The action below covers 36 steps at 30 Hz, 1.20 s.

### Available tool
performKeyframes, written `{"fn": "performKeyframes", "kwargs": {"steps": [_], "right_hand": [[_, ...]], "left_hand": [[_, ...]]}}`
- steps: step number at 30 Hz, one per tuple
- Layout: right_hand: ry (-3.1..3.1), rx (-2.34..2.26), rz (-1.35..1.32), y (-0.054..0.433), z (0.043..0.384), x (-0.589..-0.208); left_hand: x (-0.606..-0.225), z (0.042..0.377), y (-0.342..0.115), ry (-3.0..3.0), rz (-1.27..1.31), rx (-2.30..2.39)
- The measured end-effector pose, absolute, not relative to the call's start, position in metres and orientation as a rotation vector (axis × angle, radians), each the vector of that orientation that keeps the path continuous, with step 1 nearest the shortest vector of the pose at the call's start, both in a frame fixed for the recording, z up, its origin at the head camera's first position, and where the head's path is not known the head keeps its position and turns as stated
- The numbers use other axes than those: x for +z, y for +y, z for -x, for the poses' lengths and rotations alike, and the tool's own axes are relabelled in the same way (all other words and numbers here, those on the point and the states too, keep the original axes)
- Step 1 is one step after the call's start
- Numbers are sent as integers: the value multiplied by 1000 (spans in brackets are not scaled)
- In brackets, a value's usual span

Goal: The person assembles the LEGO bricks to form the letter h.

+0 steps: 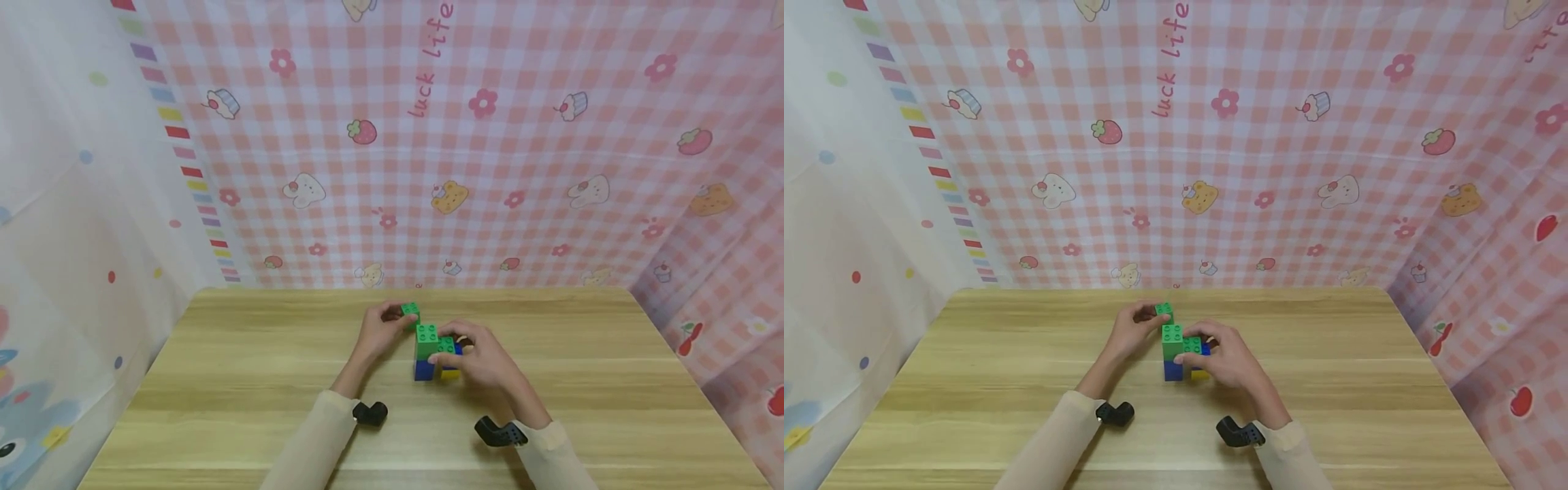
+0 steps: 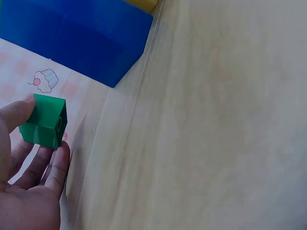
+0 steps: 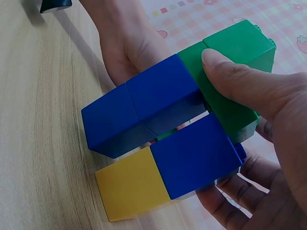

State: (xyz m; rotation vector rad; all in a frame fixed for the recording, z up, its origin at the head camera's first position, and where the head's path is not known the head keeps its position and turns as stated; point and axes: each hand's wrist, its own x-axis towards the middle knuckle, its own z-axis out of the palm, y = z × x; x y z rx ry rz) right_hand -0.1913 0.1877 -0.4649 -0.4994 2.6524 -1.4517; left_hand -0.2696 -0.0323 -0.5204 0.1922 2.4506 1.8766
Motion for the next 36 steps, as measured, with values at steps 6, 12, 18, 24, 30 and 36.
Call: {"fn": "performKeyframes", "kwargs": {"steps": [6,12,18,24,30,36], "right_hand": [[2662,-1454,489,188,191,-465],[2661,-1451,495,189,191,-467],[2662,-1452,493,188,190,-468],[2664,-1449,498,186,190,-467],[2656,-1448,486,188,190,-467],[2653,-1445,488,188,191,-467]], "left_hand": [[-520,261,-32,2431,-207,1924],[-521,252,-33,2389,-213,1973],[-520,243,-39,2333,-185,2021],[-516,235,-46,2301,-188,2052],[-509,229,-50,2277,-185,2075],[-504,225,-53,2248,-156,2108]]}}
